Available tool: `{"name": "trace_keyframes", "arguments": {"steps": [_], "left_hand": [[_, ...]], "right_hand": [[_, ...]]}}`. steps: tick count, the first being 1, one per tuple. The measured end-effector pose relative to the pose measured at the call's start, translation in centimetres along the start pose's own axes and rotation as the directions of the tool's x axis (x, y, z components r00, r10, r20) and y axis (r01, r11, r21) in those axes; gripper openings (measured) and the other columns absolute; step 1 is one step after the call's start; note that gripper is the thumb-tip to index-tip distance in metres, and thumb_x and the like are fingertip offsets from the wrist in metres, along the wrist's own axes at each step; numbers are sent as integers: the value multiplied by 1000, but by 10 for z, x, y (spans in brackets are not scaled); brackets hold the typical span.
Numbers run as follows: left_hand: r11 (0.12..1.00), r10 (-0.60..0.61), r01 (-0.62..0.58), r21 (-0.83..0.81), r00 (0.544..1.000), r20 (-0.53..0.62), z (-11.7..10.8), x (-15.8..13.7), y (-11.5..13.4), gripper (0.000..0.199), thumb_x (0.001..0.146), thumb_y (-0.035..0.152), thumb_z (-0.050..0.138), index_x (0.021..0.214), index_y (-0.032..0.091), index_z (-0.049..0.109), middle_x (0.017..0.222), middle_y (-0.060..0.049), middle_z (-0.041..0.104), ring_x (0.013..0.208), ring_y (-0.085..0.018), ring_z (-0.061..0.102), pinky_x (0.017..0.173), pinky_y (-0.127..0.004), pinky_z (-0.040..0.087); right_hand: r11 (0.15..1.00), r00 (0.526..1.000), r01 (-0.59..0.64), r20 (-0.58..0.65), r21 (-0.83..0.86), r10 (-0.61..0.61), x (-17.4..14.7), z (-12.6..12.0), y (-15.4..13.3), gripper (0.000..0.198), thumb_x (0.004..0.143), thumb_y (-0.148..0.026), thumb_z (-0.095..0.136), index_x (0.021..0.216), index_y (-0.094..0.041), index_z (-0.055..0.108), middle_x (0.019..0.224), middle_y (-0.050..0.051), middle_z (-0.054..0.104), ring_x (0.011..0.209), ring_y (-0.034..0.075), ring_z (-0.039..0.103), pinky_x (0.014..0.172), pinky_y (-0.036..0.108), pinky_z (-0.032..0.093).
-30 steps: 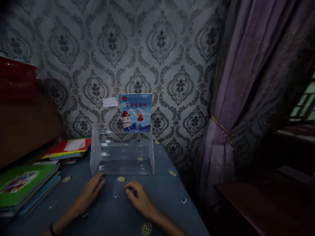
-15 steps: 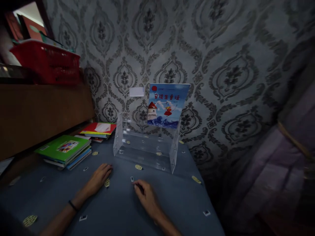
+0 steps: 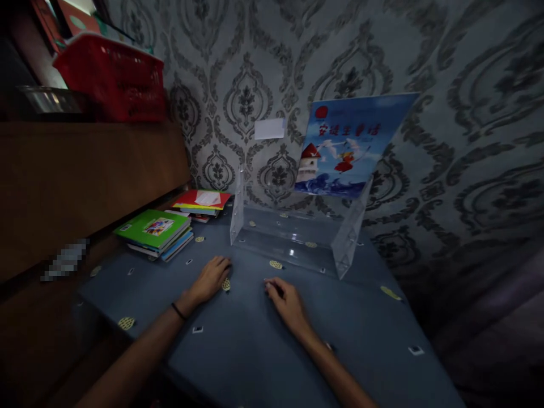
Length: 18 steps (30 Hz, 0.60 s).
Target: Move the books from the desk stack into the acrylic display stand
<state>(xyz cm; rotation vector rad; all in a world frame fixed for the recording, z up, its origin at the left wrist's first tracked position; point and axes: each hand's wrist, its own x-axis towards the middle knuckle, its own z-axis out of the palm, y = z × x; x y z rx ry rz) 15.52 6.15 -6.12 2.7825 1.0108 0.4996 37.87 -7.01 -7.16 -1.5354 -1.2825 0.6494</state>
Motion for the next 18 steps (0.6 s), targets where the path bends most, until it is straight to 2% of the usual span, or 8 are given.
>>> {"name": "trace_keyframes", "arguments": {"steps": [5,9,11,12,15,16,18], "left_hand": [[999,41,-41,33,999,25,-5,-5,-2,20,102,22,45,115,20,61,119,-9,65,113,-24,61,102,-40,48],[998,9,-10,67,1000,12,-23,-15,-22,22,102,21,44,114,20,63,123,-11,66,122,-27,59,109,-47,42],[994,-50,56,95,996,-68,-40,-22,-43,28,102,19,41,122,19,60,139,-14,59,137,-29,49,118,-53,32],[988,-82,101,117,984,-158,-49,-26,-55,31,101,17,41,126,20,59,144,-15,56,142,-29,45,120,-54,28],[963,-156,225,149,915,-373,-81,-42,-94,35,100,22,46,134,17,55,150,-18,51,148,-31,38,123,-54,23],[951,-181,263,161,899,-399,-90,-47,-107,38,100,28,50,136,16,54,152,-20,49,149,-33,36,123,-56,21],[929,-236,322,183,895,-378,-106,-57,-127,53,96,41,59,142,14,49,156,-24,44,151,-37,31,122,-62,19]], "right_hand": [[999,1000,-5,20,35,5,8,36,-18,47,79,-62,57,88,-19,73,76,8,74,69,26,68,69,39,55],[998,997,30,71,57,-34,8,55,-30,44,79,-60,57,85,-20,72,74,7,73,69,25,68,69,38,56],[997,996,39,80,60,-44,7,58,-31,42,79,-59,58,85,-20,73,75,8,73,69,25,68,69,38,56],[997,996,41,82,62,-46,6,57,-31,41,79,-58,58,85,-20,73,75,8,73,70,25,68,69,39,56],[997,994,44,95,65,-50,6,55,-30,39,79,-57,59,85,-21,74,75,7,74,70,25,69,70,39,56],[997,994,47,100,60,-53,6,55,-29,39,79,-57,58,85,-21,74,75,7,74,70,26,69,70,39,56],[998,993,52,107,45,-57,5,54,-29,39,79,-56,58,83,-21,73,75,7,74,71,26,69,70,40,55]]}}
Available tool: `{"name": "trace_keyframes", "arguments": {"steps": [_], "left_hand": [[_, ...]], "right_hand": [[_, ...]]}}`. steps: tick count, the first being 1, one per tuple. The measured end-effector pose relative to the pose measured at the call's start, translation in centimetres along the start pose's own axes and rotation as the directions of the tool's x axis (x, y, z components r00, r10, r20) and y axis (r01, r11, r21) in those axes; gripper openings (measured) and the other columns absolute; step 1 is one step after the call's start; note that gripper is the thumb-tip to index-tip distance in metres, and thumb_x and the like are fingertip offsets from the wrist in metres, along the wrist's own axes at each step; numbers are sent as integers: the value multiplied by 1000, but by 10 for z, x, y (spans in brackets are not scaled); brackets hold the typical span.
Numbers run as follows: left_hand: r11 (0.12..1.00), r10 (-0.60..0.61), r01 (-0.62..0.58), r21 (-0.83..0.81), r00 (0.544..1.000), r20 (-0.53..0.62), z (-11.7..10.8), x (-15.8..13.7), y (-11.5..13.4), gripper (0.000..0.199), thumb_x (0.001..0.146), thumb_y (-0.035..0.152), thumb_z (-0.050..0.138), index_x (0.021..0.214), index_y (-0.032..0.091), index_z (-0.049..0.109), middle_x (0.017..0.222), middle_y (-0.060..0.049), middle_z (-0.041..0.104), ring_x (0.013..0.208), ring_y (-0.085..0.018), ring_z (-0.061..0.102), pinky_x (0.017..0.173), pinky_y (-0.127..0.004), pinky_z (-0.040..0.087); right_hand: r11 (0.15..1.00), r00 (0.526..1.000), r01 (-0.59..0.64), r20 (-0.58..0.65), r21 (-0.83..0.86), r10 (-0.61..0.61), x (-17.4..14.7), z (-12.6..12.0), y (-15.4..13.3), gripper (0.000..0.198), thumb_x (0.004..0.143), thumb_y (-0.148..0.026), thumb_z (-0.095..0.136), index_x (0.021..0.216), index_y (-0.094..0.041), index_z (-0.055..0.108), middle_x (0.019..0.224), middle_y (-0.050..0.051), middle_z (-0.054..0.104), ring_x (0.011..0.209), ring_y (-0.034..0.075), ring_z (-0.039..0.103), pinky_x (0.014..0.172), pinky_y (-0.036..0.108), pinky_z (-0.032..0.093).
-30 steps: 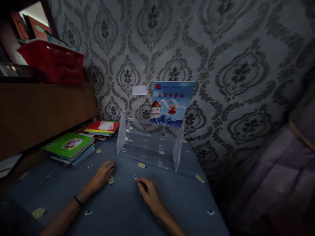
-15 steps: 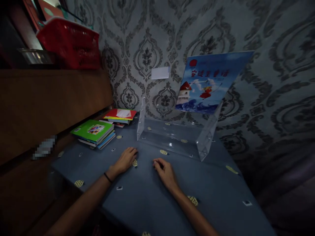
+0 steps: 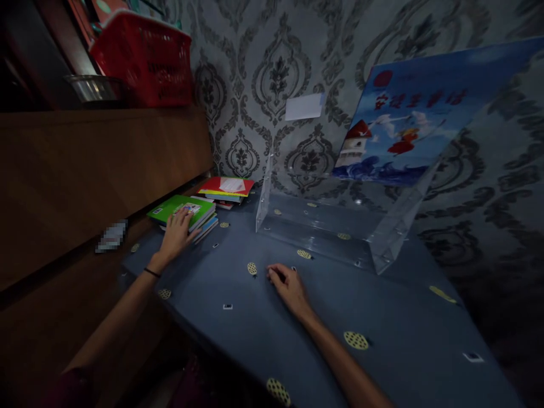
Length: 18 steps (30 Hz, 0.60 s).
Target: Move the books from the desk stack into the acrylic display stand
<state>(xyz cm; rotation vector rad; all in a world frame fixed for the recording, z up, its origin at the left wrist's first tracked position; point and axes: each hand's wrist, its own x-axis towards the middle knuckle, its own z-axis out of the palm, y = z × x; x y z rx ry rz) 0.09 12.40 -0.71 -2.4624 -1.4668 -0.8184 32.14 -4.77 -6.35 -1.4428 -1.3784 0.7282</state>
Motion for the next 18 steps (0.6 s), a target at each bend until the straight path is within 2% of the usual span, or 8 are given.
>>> {"name": "trace_keyframes", "arguments": {"steps": [3,6,14,18], "left_hand": [[999,-50,48,21,989,139,-7,2,-24,71,91,51,66,149,16,43,159,-25,40,152,-41,30,118,-72,18],[999,-54,52,14,978,201,-6,3,-33,73,91,53,66,151,20,41,160,-23,39,152,-39,31,117,-73,18],[999,-53,51,11,980,190,-3,0,-29,68,92,47,65,150,20,43,159,-20,42,149,-36,36,120,-67,20],[998,-64,62,23,991,116,4,-4,-23,55,97,41,58,146,20,49,155,-17,49,149,-32,38,123,-60,22]], "right_hand": [[1000,1000,-4,2,-26,4,0,0,-1,39,80,-57,57,83,-22,74,75,7,74,71,27,69,70,40,56],[999,1000,-20,2,-39,20,0,-1,-2,40,79,-59,59,84,-22,74,76,8,75,71,28,70,69,40,57],[990,996,-87,23,-107,90,2,-8,9,47,75,-68,64,88,-26,77,84,10,78,79,33,74,75,45,62],[983,992,-129,-8,-127,129,1,-7,22,46,73,-69,62,90,-28,77,85,10,79,81,34,75,72,45,63]]}}
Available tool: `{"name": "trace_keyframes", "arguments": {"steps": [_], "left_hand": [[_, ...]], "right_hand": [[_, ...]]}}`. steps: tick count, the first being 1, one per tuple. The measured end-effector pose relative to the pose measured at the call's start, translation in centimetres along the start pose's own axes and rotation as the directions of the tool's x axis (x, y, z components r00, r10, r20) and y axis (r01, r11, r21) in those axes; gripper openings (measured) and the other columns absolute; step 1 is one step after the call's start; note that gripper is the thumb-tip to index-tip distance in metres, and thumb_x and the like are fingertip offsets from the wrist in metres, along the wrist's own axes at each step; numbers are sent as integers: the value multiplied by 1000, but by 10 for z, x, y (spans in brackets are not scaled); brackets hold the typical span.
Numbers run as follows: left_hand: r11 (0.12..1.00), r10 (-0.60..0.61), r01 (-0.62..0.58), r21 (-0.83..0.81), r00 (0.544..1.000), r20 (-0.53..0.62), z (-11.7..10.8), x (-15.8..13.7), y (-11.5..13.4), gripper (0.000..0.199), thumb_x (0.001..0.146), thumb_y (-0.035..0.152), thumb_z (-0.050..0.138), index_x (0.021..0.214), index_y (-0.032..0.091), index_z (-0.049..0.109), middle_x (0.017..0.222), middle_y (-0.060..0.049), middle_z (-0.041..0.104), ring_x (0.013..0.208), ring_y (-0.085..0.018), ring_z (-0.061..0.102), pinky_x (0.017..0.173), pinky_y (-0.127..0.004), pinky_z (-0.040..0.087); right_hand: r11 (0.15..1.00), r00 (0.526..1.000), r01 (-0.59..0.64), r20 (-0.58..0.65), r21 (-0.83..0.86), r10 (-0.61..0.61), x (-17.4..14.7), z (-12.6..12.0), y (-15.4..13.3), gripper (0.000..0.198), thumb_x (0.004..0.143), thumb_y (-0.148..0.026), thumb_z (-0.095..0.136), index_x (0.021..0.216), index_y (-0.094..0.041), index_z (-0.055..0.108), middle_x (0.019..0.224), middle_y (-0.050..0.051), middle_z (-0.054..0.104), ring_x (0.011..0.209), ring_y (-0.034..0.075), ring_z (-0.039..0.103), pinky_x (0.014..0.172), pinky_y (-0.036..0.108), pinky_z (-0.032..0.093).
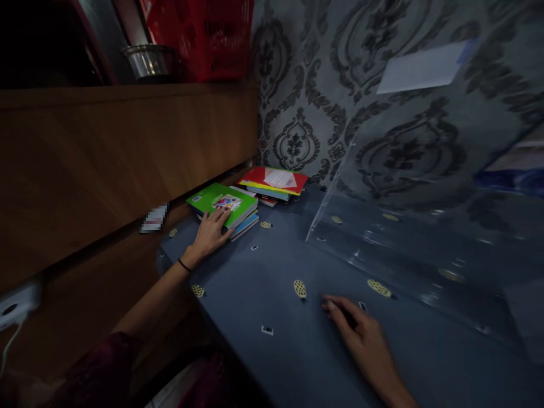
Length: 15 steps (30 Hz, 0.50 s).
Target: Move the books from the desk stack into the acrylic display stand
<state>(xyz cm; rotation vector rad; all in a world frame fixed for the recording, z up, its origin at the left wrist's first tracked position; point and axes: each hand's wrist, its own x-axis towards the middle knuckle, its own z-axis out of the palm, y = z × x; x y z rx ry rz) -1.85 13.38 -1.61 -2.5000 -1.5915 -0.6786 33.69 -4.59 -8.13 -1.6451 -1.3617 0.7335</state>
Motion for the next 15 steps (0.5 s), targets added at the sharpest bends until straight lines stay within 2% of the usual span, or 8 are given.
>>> {"name": "trace_keyframes", "arguments": {"steps": [2,5,8,13,15], "left_hand": [[1000,-4,4,4,999,-35,3,-1,2,48,100,40,53,143,19,52,153,-16,51,149,-32,39,123,-58,23],[999,18,-17,33,999,-37,6,-1,1,47,102,43,49,142,18,53,153,-16,52,147,-32,42,122,-56,28],[993,83,-82,89,997,-2,7,1,-3,51,103,45,47,142,13,52,152,-20,52,146,-33,44,121,-51,34],[944,191,-212,251,976,103,6,7,-9,48,105,39,46,138,5,53,146,-25,56,142,-35,48,118,-47,39],[914,227,-257,314,965,129,2,11,-9,45,104,37,48,135,4,54,141,-26,59,138,-34,53,114,-47,42]], "right_hand": [[1000,1000,-19,-13,-12,18,0,-1,3,46,72,-69,63,89,-30,77,85,10,79,82,35,76,71,45,64],[998,998,-53,26,-36,54,0,-5,4,44,70,-68,65,89,-31,78,89,10,79,86,36,76,72,46,65],[997,997,-58,43,-44,60,2,-9,4,46,67,-70,68,87,-31,78,89,11,80,85,37,76,74,48,65],[996,996,-80,39,-48,82,3,-10,3,46,65,-70,68,86,-30,79,88,11,80,84,36,77,62,42,64],[997,997,-66,30,-47,67,2,-7,0,46,67,-68,67,87,-29,79,87,10,80,82,34,77,63,40,64]]}}
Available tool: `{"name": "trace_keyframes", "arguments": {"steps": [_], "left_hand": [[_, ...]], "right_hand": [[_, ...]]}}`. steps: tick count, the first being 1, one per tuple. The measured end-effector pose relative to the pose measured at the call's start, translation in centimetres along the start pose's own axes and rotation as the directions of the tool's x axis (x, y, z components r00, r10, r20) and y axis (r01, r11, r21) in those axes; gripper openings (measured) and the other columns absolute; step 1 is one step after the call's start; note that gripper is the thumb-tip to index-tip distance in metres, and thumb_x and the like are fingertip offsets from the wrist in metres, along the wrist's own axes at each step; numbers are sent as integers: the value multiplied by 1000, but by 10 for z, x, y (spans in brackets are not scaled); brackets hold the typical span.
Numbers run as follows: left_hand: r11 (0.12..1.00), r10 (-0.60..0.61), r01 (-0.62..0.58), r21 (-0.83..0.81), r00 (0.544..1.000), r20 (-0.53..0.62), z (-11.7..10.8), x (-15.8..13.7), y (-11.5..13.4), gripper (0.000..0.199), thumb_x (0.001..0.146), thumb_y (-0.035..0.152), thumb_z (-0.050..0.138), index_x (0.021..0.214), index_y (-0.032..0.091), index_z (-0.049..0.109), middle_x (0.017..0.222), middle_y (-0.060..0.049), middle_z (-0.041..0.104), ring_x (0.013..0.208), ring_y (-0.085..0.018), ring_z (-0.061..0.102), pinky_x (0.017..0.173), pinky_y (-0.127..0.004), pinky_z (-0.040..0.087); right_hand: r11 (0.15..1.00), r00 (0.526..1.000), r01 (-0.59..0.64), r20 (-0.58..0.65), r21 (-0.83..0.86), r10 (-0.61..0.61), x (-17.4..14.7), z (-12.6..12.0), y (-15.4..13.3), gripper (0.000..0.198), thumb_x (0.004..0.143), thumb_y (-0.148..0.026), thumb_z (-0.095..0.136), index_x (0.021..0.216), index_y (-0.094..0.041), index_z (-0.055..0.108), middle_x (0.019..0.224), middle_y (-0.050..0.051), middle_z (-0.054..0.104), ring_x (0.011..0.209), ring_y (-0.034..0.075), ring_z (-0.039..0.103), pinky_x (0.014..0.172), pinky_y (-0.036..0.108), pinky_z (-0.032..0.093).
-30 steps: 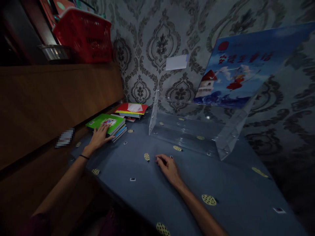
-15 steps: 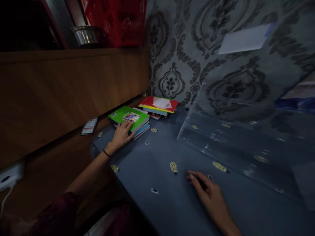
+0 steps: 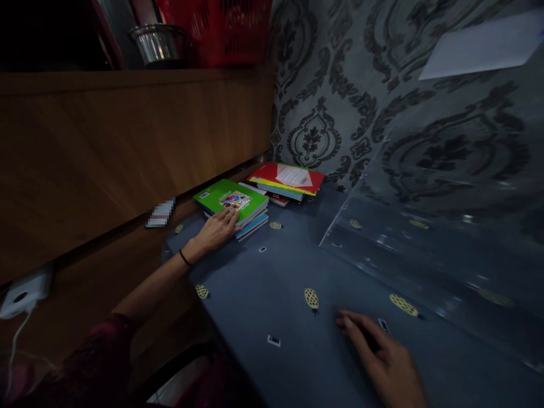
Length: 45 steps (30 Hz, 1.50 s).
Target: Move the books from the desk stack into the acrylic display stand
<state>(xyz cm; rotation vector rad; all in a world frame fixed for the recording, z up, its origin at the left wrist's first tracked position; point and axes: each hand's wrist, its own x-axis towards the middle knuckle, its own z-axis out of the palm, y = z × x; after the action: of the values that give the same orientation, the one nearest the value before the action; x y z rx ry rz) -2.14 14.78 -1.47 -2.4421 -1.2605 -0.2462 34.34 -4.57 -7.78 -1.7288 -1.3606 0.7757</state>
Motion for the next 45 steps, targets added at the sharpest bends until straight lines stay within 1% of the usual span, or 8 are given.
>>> {"name": "trace_keyframes", "arguments": {"steps": [5,10,18,25,30,36,42,45], "left_hand": [[986,81,-79,148,997,-4,-15,9,15,38,106,37,41,121,7,59,123,-23,67,117,-31,64,95,-41,52],[969,217,-196,154,967,-133,-29,2,64,40,106,43,39,112,11,61,110,-18,70,104,-27,67,84,-36,53],[858,509,-490,154,769,-387,-55,-33,158,38,107,44,41,91,15,59,85,-7,68,80,-19,66,69,-31,46],[804,543,-593,47,698,-467,-73,-56,225,40,105,47,44,87,16,58,80,-6,65,76,-18,64,71,-32,46],[799,513,-601,32,653,-557,-72,-48,228,39,103,49,50,83,16,58,75,-4,63,71,-19,62,66,-32,40],[836,399,-548,21,583,-708,-68,-39,214,38,101,50,54,82,18,60,74,-1,63,73,-16,60,69,-31,39],[750,485,-655,-91,639,-597,-58,-46,204,39,99,57,54,91,21,64,82,-2,69,84,-18,65,81,-34,48],[839,214,-468,-278,754,-621,-51,-49,170,39,99,56,51,116,23,61,116,-10,70,117,-26,61,109,-49,43]], "right_hand": [[998,997,65,-31,-3,-65,-3,6,-7,48,74,-68,61,87,-24,77,83,9,79,78,30,76,67,38,64],[991,992,127,-26,34,-126,-5,5,-10,50,77,-69,61,89,-22,76,82,10,78,76,30,76,68,39,64],[968,964,251,-100,16,-248,-8,9,-14,55,88,-70,54,106,-22,74,100,11,78,89,30,74,83,43,61],[951,915,310,-274,9,-295,-10,6,-11,55,94,-70,45,102,-23,74,104,10,76,101,29,68,94,45,54],[929,889,363,-268,-78,-370,-12,-3,-6,45,100,-56,43,97,-24,75,97,9,76,95,28,67,90,45,53],[730,759,613,-32,-303,-651,-20,-9,0,38,99,-40,45,125,-25,69,121,12,71,116,32,62,98,52,50],[576,664,708,106,-410,-740,-28,5,-1,47,98,-31,52,145,-26,54,140,13,62,130,31,58,105,51,52],[553,654,694,81,-462,-752,-28,10,0,50,98,-18,47,146,-29,55,140,10,64,128,27,62,106,46,54]]}}
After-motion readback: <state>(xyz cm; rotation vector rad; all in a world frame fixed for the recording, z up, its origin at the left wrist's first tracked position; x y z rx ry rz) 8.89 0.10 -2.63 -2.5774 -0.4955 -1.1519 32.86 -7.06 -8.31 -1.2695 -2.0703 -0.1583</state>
